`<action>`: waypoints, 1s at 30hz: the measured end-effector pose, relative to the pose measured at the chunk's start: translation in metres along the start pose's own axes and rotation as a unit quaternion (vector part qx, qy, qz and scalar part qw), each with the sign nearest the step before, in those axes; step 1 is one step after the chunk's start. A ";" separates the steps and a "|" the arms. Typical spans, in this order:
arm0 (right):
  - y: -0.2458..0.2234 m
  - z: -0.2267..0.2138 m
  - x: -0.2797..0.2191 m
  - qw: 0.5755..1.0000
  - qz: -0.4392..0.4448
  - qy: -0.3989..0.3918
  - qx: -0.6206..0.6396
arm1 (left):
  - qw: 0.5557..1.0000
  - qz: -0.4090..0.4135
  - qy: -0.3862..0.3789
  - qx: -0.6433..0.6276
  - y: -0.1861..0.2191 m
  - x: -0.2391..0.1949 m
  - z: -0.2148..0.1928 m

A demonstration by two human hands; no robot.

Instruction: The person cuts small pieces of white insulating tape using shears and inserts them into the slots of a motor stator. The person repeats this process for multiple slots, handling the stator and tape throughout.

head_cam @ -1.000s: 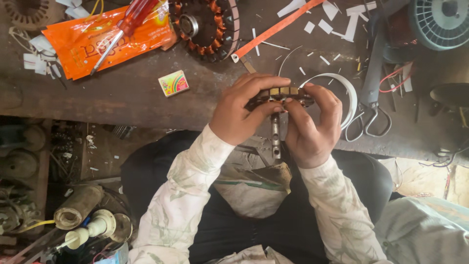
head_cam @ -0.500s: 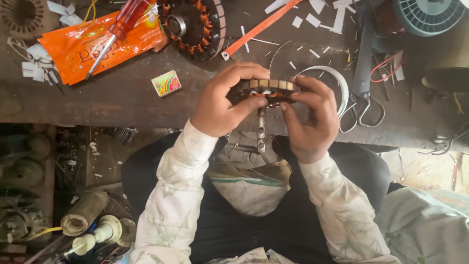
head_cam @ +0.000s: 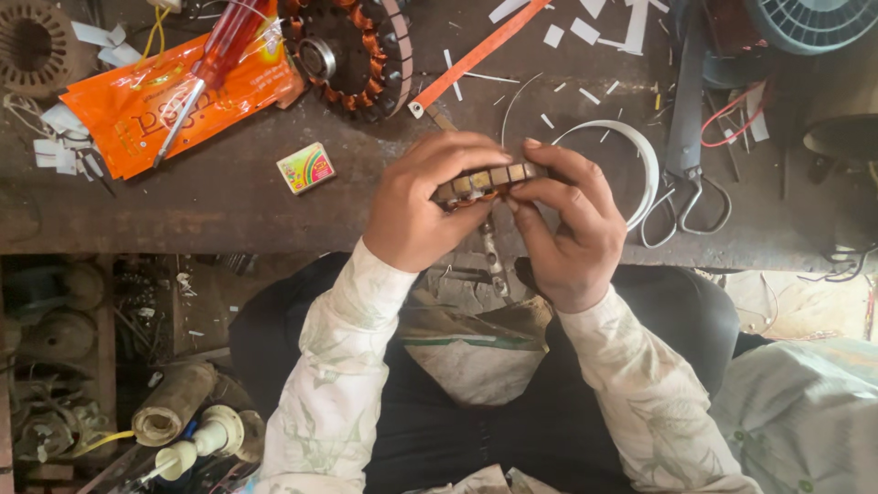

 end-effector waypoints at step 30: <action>-0.005 -0.001 -0.009 0.998 0.005 0.031 -0.055 | 0.975 0.112 0.079 0.175 0.012 -0.016 0.001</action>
Point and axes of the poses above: each hand's wrist, its own x-axis towards the middle knuckle, its own z-axis out of the palm, y = z × x, the point moved 9 cm from there along x, towards the middle knuckle, and after that the axes turned 15 degrees about -x, right-handed, at the moved point
